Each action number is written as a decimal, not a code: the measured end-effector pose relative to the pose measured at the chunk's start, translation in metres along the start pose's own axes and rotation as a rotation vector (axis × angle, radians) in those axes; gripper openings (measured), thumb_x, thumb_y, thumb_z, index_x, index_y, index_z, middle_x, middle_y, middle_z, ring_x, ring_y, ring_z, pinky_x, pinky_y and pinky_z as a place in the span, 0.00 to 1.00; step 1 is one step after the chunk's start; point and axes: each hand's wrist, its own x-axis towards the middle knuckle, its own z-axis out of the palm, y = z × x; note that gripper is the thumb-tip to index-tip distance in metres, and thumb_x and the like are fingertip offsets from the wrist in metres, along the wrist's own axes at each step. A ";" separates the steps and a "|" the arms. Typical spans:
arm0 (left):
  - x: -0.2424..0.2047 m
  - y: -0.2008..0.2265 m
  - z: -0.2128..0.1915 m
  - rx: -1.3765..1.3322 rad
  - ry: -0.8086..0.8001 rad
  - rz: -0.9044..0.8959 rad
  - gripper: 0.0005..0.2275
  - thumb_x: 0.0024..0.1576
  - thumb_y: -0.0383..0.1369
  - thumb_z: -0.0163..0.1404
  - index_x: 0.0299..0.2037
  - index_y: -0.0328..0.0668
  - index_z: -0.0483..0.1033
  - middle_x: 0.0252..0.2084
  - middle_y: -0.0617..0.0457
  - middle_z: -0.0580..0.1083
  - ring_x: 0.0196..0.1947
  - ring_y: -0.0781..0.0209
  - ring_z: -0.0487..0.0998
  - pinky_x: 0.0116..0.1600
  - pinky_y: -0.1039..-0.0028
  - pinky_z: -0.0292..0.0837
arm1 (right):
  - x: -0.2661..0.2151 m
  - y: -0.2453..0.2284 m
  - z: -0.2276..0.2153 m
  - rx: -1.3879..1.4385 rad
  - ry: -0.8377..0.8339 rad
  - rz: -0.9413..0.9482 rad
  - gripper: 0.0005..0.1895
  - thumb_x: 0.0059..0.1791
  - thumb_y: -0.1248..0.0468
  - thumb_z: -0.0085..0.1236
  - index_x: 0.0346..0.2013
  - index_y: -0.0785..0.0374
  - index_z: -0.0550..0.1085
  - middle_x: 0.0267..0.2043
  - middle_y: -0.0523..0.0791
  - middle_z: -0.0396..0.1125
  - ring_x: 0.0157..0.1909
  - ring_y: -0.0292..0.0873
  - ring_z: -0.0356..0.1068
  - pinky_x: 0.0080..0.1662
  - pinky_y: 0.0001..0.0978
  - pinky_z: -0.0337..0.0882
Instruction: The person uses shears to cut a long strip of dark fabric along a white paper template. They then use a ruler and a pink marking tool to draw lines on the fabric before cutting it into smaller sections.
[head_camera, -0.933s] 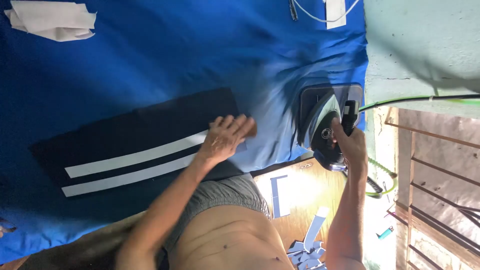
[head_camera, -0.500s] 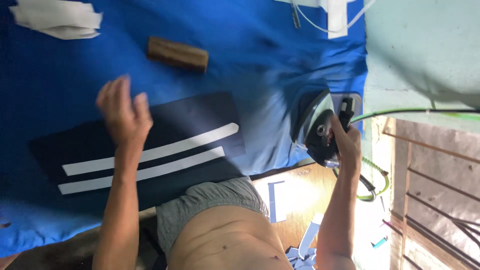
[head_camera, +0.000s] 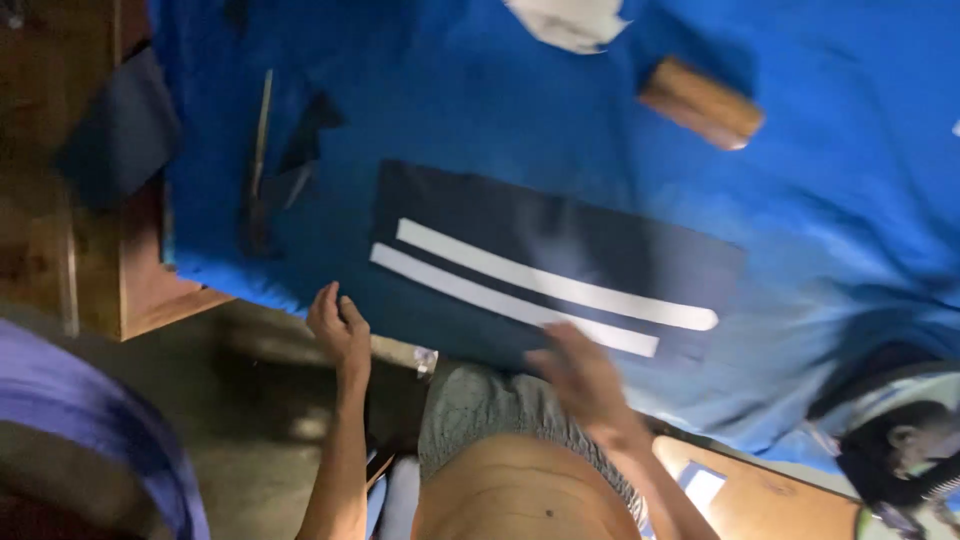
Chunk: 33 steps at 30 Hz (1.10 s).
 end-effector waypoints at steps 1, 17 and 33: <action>0.003 -0.008 -0.007 0.006 0.000 0.022 0.15 0.67 0.31 0.43 0.60 0.33 0.75 0.61 0.36 0.71 0.62 0.40 0.67 0.63 0.51 0.65 | 0.017 0.004 0.037 -0.359 -0.077 -0.216 0.44 0.44 0.39 0.58 0.67 0.63 0.65 0.59 0.52 0.72 0.64 0.51 0.69 0.62 0.44 0.69; 0.215 -0.098 -0.078 -0.006 -0.278 0.851 0.14 0.71 0.23 0.45 0.60 0.17 0.77 0.59 0.25 0.66 0.55 0.26 0.73 0.61 0.47 0.73 | 0.116 0.010 0.330 -1.325 0.394 -0.006 0.48 0.51 0.38 0.57 0.77 0.58 0.52 0.81 0.51 0.44 0.80 0.60 0.42 0.72 0.65 0.50; 0.344 -0.242 -0.054 0.027 -0.382 0.966 0.21 0.44 0.21 0.56 0.51 0.24 0.76 0.43 0.31 0.73 0.39 0.34 0.75 0.44 0.53 0.72 | 0.106 0.016 0.428 0.850 1.317 0.363 0.29 0.48 0.51 0.56 0.59 0.65 0.72 0.52 0.51 0.75 0.49 0.44 0.77 0.50 0.33 0.74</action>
